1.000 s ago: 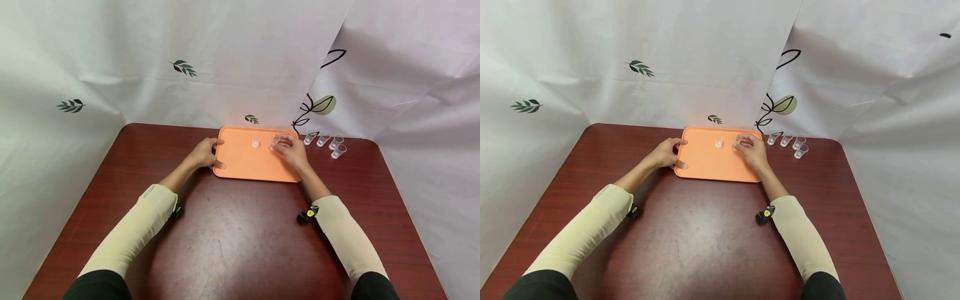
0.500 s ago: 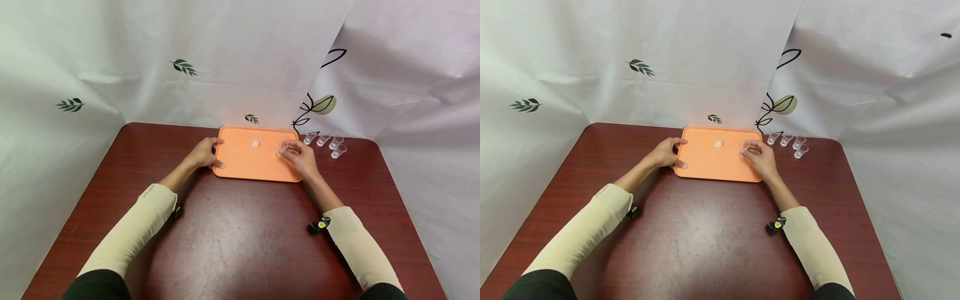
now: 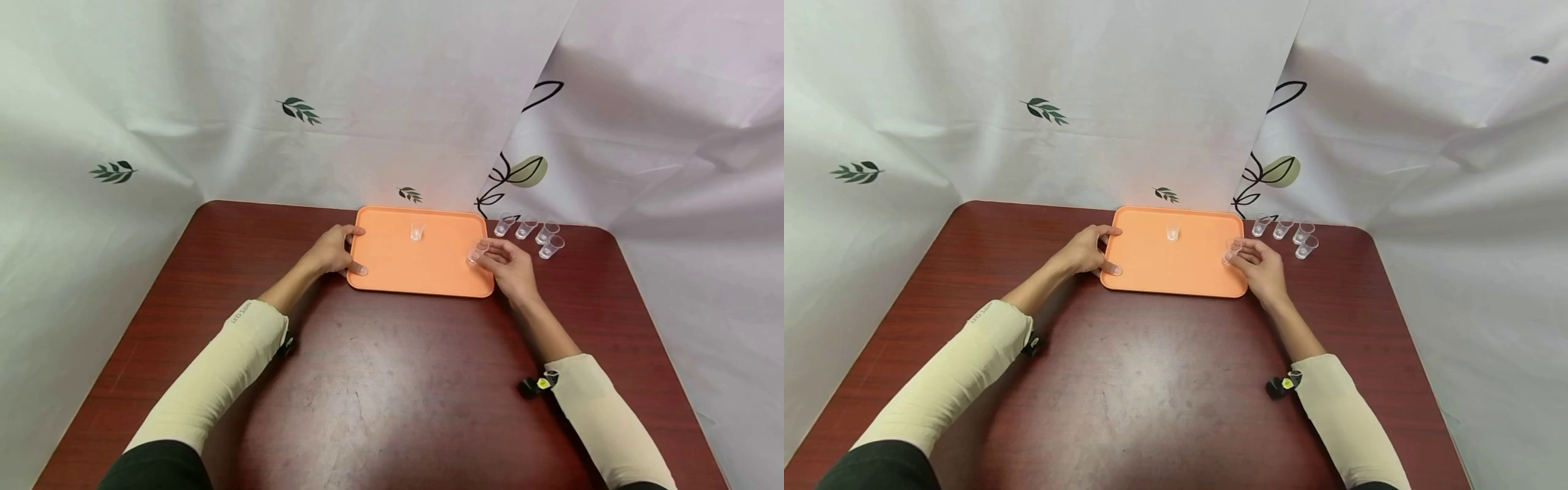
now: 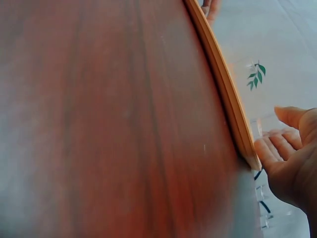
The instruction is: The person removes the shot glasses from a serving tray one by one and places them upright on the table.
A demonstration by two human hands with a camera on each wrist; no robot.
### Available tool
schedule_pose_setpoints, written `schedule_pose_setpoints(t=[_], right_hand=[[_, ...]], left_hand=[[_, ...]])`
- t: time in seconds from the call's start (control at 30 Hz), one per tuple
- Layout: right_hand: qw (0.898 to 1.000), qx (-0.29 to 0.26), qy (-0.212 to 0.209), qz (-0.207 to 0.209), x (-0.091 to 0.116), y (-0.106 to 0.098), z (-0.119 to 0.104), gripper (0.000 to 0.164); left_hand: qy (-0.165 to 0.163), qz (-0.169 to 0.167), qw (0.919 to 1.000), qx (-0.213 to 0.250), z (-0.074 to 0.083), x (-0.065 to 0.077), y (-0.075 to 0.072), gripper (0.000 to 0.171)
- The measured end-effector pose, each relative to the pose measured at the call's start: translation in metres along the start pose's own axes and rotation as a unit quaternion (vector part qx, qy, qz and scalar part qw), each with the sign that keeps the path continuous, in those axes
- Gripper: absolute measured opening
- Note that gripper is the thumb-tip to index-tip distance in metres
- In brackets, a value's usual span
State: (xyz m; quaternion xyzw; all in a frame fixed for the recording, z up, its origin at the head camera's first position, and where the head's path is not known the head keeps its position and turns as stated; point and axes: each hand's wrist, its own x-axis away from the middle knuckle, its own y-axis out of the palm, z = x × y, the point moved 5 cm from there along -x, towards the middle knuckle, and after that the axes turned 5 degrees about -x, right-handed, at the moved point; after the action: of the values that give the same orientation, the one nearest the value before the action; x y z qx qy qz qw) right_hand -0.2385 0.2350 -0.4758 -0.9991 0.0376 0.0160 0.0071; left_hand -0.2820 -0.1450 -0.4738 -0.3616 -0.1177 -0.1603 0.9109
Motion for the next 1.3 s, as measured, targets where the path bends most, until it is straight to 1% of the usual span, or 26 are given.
schedule_pose_setpoints(t=[0.2,0.33,0.4,0.57,0.8,0.97,1.1,1.17,1.3], right_hand=[[1.000,0.011,-0.009,0.019,0.006,-0.015,-0.001,0.046],[0.999,0.005,-0.013,0.033,0.010,-0.025,-0.001,0.045],[0.999,-0.004,-0.009,0.041,0.011,-0.029,-0.001,0.045],[0.998,-0.003,0.006,0.062,0.012,-0.041,0.001,0.045],[0.995,0.019,0.028,0.098,0.013,-0.056,0.005,0.046],[0.992,0.031,0.040,0.115,0.012,-0.064,0.008,0.047],[0.990,0.038,0.038,0.132,0.010,-0.067,0.009,0.046],[0.988,0.048,0.039,0.142,0.008,-0.069,0.009,0.047],[0.982,0.087,0.050,0.161,0.004,-0.071,0.007,0.047]], left_hand=[[0.001,-0.002,1.0000,-0.006,0.000,0.000,0.000,0.096],[0.001,-0.003,1.0000,-0.005,0.000,0.001,0.000,0.097],[0.002,-0.003,1.0000,-0.005,0.000,0.001,-0.001,0.097],[0.002,-0.001,1.0000,-0.005,0.000,0.001,-0.001,0.096],[0.001,-0.001,0.9999,-0.010,0.000,0.003,0.000,0.096],[0.001,-0.002,1.0000,-0.008,0.000,0.003,0.000,0.095],[0.004,-0.001,1.0000,-0.007,0.000,0.003,0.000,0.095],[0.005,0.001,1.0000,-0.008,0.000,0.003,0.000,0.096],[0.005,-0.001,0.9999,-0.009,0.000,0.003,0.000,0.095]])
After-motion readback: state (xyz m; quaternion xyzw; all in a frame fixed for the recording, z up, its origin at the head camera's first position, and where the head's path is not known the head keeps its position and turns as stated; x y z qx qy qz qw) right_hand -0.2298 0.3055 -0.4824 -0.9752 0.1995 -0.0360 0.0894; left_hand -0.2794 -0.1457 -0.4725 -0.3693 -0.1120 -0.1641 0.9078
